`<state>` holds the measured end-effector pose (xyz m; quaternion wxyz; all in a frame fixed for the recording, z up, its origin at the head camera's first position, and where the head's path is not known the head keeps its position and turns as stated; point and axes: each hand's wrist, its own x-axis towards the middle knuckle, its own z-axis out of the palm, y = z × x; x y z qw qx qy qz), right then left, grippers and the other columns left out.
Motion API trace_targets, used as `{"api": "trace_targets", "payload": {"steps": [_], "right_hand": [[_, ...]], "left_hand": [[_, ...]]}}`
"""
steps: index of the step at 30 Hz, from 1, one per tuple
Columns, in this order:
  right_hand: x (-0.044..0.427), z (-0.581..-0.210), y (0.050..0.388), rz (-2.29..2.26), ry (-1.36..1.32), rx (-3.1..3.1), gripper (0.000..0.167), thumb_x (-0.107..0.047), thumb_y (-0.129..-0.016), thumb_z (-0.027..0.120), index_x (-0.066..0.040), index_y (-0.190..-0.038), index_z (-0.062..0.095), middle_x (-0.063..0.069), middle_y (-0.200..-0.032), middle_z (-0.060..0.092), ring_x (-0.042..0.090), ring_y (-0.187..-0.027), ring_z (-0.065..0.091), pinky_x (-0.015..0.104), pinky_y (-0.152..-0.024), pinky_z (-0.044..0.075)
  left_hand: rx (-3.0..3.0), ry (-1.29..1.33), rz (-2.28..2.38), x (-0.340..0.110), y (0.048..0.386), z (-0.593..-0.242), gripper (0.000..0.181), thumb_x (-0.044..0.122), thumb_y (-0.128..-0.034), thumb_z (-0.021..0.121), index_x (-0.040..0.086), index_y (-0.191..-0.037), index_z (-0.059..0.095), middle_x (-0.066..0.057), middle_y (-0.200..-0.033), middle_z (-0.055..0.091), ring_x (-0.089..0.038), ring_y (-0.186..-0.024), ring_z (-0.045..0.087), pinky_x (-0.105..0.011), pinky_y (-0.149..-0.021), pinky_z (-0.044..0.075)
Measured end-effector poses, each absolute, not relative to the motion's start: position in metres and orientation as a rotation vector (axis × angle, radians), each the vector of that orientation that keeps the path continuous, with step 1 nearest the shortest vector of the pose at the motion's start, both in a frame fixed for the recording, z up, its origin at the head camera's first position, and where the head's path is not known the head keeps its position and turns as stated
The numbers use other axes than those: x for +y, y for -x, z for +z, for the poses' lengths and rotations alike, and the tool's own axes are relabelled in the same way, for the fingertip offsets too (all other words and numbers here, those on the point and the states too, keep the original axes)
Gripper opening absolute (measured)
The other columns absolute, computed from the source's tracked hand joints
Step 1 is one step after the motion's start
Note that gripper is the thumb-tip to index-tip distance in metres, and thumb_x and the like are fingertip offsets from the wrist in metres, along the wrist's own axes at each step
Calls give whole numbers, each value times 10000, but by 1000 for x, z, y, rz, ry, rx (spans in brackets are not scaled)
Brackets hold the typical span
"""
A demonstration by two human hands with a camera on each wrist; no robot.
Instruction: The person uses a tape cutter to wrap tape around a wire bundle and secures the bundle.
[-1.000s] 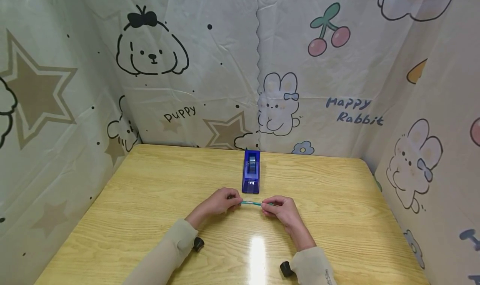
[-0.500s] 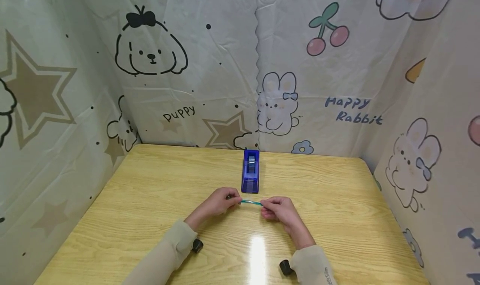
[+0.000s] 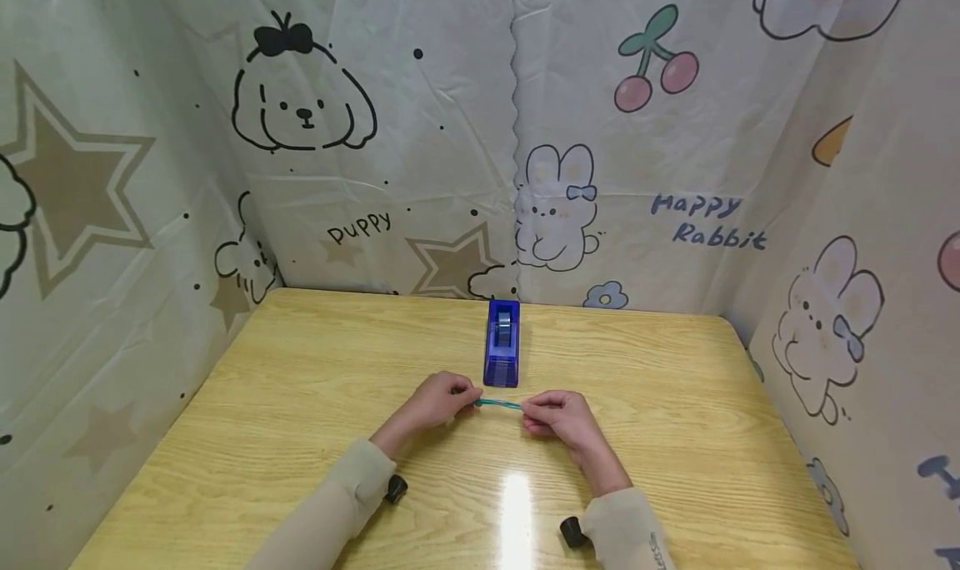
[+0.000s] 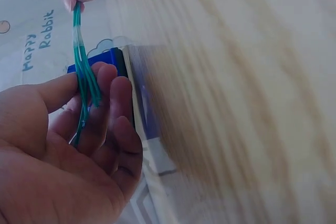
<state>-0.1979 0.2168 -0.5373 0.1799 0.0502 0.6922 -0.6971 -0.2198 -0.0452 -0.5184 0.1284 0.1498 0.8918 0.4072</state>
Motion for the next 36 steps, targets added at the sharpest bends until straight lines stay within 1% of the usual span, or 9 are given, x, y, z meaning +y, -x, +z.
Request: {"api": "trace_targets", "payload": {"steps": [4,8,15,21,23,25,30,33,36], "right_hand": [[216,-537,199,-1972,-153,1977,220,-1,-954,716,99,-1150,717,118,-972,777,135,-818,751,272,-764,618],[216,-537,200,-1970,-167,2007,210,18,-951,711,103,-1143,718,117,-961,773,142,-811,753,279,-758,620],[215,-538,201,-1968,-162,2039,208,25,-951,708,108,-1140,717,124,-964,769,147,-808,749,289,-746,623],[215,-538,203,-1972,-175,2033,203,27,-950,707,103,-1138,716,104,-950,764,142,-803,745,285,-746,622],[216,-538,203,-1974,-183,2029,203,-2,-964,704,101,-1138,715,98,-937,765,139,-794,742,280,-741,621],[216,-538,204,-1968,-195,2023,219,-73,-989,699,90,-1134,717,89,-914,767,129,-773,737,273,-728,619],[218,-538,205,-1915,-218,2005,326,-266,-1033,665,51,-1082,724,35,-782,736,92,-655,696,249,-634,600],[219,-539,204,-1887,-178,1990,319,-259,-1023,679,57,-1048,717,2,-728,707,68,-603,661,235,-597,584],[219,-539,204,-1893,-145,1989,265,-193,-1002,705,69,-1035,718,0,-728,698,63,-603,645,228,-595,576]], "left_hand": [[2577,-402,1214,-44,224,-521,324,333,-1037,647,116,-832,775,-14,-776,698,-111,-656,520,-274,-657,421],[2538,-415,1228,-44,227,-523,281,320,-1035,649,124,-895,794,-9,-830,707,-114,-708,539,-280,-693,443],[2446,-522,1262,-45,229,-526,290,266,-1076,582,81,-959,773,-86,-831,696,-116,-665,520,-248,-620,427],[2392,-532,1343,-45,227,-526,258,219,-1072,590,40,-961,739,-144,-828,694,-161,-638,569,-240,-574,430],[2381,-536,1353,-45,227,-527,255,213,-1076,583,39,-968,734,-150,-834,698,-166,-631,579,-237,-569,437],[2378,-545,1362,-45,227,-527,250,206,-1077,580,38,-969,730,-154,-835,698,-167,-629,584,-239,-570,446],[2400,-559,1369,-45,227,-526,241,191,-1074,582,39,-960,730,-166,-819,687,-173,-635,567,-247,-577,452],[2427,-562,1353,-44,226,-524,234,188,-1074,583,44,-962,731,-160,-833,684,-172,-640,564,-243,-576,449],[2453,-559,1338,-44,226,-523,226,192,-1072,588,55,-967,733,-148,-850,684,-152,-639,556,-239,-574,444]]}}
